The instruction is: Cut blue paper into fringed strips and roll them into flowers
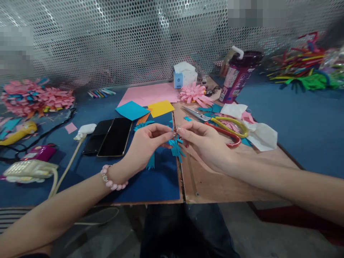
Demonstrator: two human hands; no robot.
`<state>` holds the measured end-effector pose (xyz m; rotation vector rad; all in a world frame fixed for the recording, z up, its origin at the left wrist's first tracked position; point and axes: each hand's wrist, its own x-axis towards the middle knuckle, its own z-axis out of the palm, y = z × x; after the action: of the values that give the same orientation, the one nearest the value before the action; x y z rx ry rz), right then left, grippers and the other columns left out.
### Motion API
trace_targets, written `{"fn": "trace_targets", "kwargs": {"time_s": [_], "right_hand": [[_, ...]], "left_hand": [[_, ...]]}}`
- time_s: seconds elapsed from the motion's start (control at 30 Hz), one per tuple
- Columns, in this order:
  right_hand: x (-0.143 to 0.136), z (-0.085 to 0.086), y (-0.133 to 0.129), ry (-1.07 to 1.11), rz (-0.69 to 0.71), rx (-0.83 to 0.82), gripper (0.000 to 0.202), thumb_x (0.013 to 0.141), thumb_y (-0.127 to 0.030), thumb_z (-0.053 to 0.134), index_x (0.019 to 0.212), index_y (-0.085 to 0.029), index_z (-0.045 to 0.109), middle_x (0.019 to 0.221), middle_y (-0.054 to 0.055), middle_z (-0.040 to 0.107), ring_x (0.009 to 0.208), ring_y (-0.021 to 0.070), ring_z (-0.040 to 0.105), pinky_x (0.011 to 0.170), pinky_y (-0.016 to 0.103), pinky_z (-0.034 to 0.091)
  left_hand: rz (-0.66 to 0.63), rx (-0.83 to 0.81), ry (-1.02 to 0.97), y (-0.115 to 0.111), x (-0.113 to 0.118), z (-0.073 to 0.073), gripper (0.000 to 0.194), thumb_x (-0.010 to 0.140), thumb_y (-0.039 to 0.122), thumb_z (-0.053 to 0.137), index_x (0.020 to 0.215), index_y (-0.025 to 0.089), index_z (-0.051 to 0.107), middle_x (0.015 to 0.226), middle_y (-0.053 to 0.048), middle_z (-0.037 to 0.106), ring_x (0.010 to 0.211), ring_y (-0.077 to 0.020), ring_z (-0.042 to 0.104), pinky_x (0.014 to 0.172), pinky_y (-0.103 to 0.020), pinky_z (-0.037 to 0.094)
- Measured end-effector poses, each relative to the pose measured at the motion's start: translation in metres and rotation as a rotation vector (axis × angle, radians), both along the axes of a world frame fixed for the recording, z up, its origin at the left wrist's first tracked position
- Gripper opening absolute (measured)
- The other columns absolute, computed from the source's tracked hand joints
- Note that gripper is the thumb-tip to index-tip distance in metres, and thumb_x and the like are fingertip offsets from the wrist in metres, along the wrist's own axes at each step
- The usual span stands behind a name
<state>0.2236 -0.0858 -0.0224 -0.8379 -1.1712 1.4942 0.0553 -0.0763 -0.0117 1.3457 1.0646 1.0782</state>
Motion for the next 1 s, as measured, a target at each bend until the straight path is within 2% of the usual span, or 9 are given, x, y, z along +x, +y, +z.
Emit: {"fn": "trace_targets", "kwargs": {"time_s": [0.4,0.53,0.57,0.63,0.73,0.8,0.9,1.0], "right_hand": [[-0.008,-0.011,0.000,0.033,-0.033,-0.008,0.027,0.075,-0.039,0.072,0.080,-0.018,0.056,0.067,-0.004,0.050,0.059,0.0085,0.046,0.054,0.024,0.037],[0.001,-0.008,0.008,-0.077,0.030,0.059,0.026,0.084,-0.042,0.062,0.089,-0.017,0.058,0.078,0.000,0.055,0.068,0.0113,0.051,0.061,0.027,0.042],[0.007,-0.006,0.011,-0.158,0.036,0.128,0.026,0.086,-0.042,0.058,0.096,-0.017,0.058,0.083,0.002,0.057,0.072,0.0124,0.052,0.063,0.028,0.043],[0.020,0.000,0.019,-0.434,0.035,0.400,0.026,0.089,-0.036,0.054,0.109,-0.018,0.057,0.094,0.005,0.059,0.080,0.0145,0.054,0.070,0.031,0.045],[0.039,0.005,0.030,-0.847,0.103,1.031,0.020,0.088,-0.024,0.055,0.106,-0.018,0.062,0.100,0.008,0.059,0.095,0.0194,0.052,0.085,0.038,0.043],[0.048,0.005,0.033,-1.037,0.185,1.317,0.021,0.090,-0.021,0.052,0.108,-0.017,0.063,0.101,0.010,0.059,0.096,0.0206,0.050,0.085,0.040,0.043],[0.052,0.001,0.033,-1.228,0.277,1.570,0.028,0.095,-0.017,0.044,0.118,-0.015,0.059,0.100,0.010,0.059,0.095,0.0212,0.049,0.079,0.038,0.044],[0.050,-0.003,0.032,-1.306,0.276,1.763,0.033,0.095,-0.011,0.040,0.124,-0.014,0.054,0.096,0.008,0.060,0.094,0.0211,0.051,0.078,0.037,0.044]], "left_hand": [[0.005,-0.015,-0.055,-0.002,0.003,-0.007,0.025,0.067,0.030,0.077,0.082,0.015,0.064,0.080,-0.002,0.065,0.074,-0.0139,0.063,0.064,-0.028,0.058],[0.018,0.023,-0.033,-0.002,0.004,-0.003,0.025,0.067,0.030,0.077,0.083,0.015,0.064,0.079,-0.003,0.067,0.074,-0.0149,0.064,0.064,-0.027,0.058],[0.025,0.041,-0.024,-0.001,0.003,0.000,0.026,0.067,0.030,0.077,0.083,0.014,0.064,0.080,-0.004,0.067,0.075,-0.0154,0.064,0.064,-0.027,0.058],[0.036,0.076,0.006,0.000,-0.002,0.006,0.028,0.068,0.032,0.077,0.085,0.014,0.065,0.084,-0.006,0.069,0.079,-0.0169,0.065,0.063,-0.026,0.057],[0.052,0.089,0.089,0.001,-0.017,0.015,0.034,0.069,0.034,0.076,0.094,0.014,0.065,0.089,-0.008,0.070,0.084,-0.0193,0.067,0.059,-0.024,0.055],[0.063,0.058,0.157,-0.001,-0.033,0.018,0.037,0.071,0.036,0.075,0.099,0.014,0.065,0.090,-0.009,0.071,0.085,-0.0201,0.068,0.057,-0.022,0.054],[0.075,-0.038,0.241,-0.008,-0.059,0.017,0.042,0.073,0.037,0.074,0.107,0.014,0.063,0.092,-0.011,0.073,0.088,-0.0218,0.069,0.056,-0.022,0.053],[0.087,-0.137,0.314,-0.016,-0.081,0.014,0.046,0.075,0.038,0.072,0.113,0.016,0.061,0.096,-0.011,0.073,0.088,-0.0217,0.069,0.056,-0.022,0.053]]}}
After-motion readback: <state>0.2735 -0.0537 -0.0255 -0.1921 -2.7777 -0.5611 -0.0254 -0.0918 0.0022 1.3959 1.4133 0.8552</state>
